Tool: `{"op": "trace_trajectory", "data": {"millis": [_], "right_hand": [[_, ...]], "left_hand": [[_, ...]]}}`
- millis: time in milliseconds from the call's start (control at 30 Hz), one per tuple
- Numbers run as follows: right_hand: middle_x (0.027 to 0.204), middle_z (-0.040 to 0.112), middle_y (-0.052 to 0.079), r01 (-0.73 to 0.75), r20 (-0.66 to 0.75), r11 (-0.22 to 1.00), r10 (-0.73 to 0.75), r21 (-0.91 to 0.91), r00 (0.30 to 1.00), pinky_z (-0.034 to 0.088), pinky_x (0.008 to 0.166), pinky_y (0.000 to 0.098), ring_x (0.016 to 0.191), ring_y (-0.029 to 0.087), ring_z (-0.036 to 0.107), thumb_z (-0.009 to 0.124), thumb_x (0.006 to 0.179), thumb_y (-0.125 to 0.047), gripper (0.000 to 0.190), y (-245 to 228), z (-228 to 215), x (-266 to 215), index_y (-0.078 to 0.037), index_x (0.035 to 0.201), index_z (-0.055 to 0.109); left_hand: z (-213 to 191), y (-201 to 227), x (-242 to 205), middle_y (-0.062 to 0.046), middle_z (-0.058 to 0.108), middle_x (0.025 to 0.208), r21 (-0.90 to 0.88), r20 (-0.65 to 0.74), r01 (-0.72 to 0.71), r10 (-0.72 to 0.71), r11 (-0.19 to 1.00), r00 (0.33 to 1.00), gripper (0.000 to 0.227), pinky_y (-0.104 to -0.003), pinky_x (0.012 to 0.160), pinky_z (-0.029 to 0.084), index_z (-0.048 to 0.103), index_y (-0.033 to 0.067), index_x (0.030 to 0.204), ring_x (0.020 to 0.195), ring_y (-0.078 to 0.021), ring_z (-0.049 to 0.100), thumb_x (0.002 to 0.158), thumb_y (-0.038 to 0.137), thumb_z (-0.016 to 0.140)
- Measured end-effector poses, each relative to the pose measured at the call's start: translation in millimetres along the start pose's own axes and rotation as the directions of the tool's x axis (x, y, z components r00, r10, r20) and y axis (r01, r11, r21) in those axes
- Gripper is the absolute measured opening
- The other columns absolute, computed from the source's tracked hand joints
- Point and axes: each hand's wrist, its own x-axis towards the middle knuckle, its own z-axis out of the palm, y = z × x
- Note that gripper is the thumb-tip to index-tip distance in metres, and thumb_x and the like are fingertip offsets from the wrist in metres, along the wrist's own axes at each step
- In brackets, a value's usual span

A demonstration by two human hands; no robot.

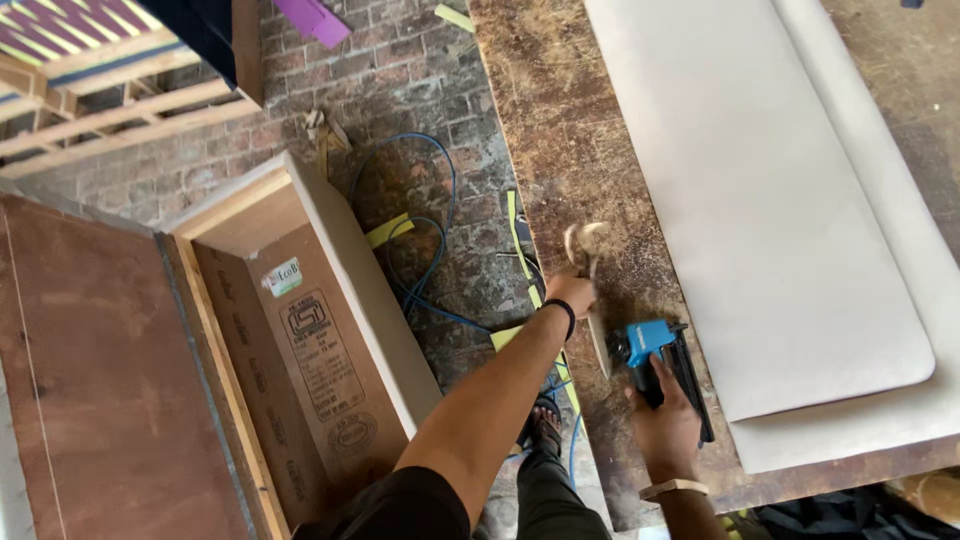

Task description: The person cuts a strip of white fabric with scissors, folds it over the edge of a wooden frame, and secures it using a pneumatic staple gun. The person then repositions the frame and continues stapling the fabric along the edges.

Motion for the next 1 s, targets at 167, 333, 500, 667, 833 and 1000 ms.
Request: {"op": "trace_trajectory", "data": {"millis": [167, 333, 500, 667, 833, 1000], "right_hand": [[0.130, 0.067, 0.013, 0.282, -0.149, 0.959, -0.281, -0.013, 0.948, 0.055, 0.094, 0.0483, 0.115, 0.038, 0.066, 0.085, 0.076, -0.021, 0.072, 23, 9, -2, -0.025, 0.144, 0.061], [0.136, 0.065, 0.018, 0.406, -0.202, 0.914, -0.400, -0.015, 0.894, 0.053, 0.096, 0.0493, 0.116, 0.041, 0.063, 0.084, 0.076, -0.021, 0.075, 75, 33, 26, -0.021, 0.147, 0.059], [0.134, 0.060, 0.030, 0.414, -0.276, 0.881, -0.467, -0.228, 0.840, 0.054, 0.098, 0.0525, 0.115, 0.044, 0.062, 0.088, 0.067, -0.018, 0.091, 98, 59, 41, -0.014, 0.155, 0.063], [0.119, 0.060, 0.021, 0.867, -0.042, 0.497, -0.866, 0.033, 0.498, 0.049, 0.105, 0.0467, 0.116, 0.039, 0.060, 0.089, 0.057, -0.030, 0.077, 32, 97, 7, 0.000, 0.122, 0.060], [0.126, 0.060, 0.018, 0.844, 0.382, 0.453, -0.862, 0.288, 0.333, 0.050, 0.098, 0.0451, 0.117, 0.036, 0.059, 0.085, 0.069, -0.020, 0.062, -70, 153, -184, -0.005, 0.124, 0.060], [0.122, 0.066, 0.008, 0.868, 0.510, 0.281, -0.859, 0.409, 0.038, 0.053, 0.098, 0.0381, 0.116, 0.029, 0.065, 0.085, 0.074, -0.022, 0.048, -146, 193, -372, -0.015, 0.117, 0.066]], "left_hand": [[-20, 0, -52, -0.008, 0.076, 0.103, 0.416, 0.311, -0.342, 0.221, 0.843, 0.924, 0.026, -0.038, 0.069, 0.056, 0.071, 0.0144, 0.123, 0.081, -0.0192, 0.068, 0.101, 0.015, 0.058], [-128, -53, -89, -0.005, 0.076, 0.099, 0.797, 0.537, -0.603, 0.433, 0.019, 0.724, 0.019, -0.038, 0.073, 0.057, 0.073, 0.0152, 0.113, 0.087, -0.0210, 0.072, 0.097, 0.020, 0.064], [-267, -124, -155, -0.005, 0.079, 0.104, 0.337, -0.107, -0.167, 0.214, 0.927, 0.971, 0.025, -0.034, 0.075, 0.062, 0.075, 0.0132, 0.115, 0.087, -0.0170, 0.075, 0.094, 0.020, 0.062], [-355, -166, -250, -0.006, 0.078, 0.103, 0.569, -0.403, -0.082, 0.364, 0.818, 0.840, 0.025, -0.036, 0.082, 0.059, 0.077, 0.0179, 0.110, 0.091, -0.0217, 0.074, 0.091, 0.025, 0.064], [-439, -221, -367, -0.014, 0.077, 0.104, 0.513, -0.637, -0.151, 0.492, 0.845, 0.593, 0.023, -0.041, 0.088, 0.057, 0.078, 0.0125, 0.106, 0.100, -0.0321, 0.071, 0.089, 0.024, 0.068], [-559, -292, -517, -0.013, 0.074, 0.110, 0.553, -0.806, -0.271, 0.588, 0.788, 0.067, 0.029, -0.042, 0.091, 0.056, 0.072, 0.0104, 0.112, 0.104, -0.0334, 0.070, 0.084, 0.015, 0.070]]}}
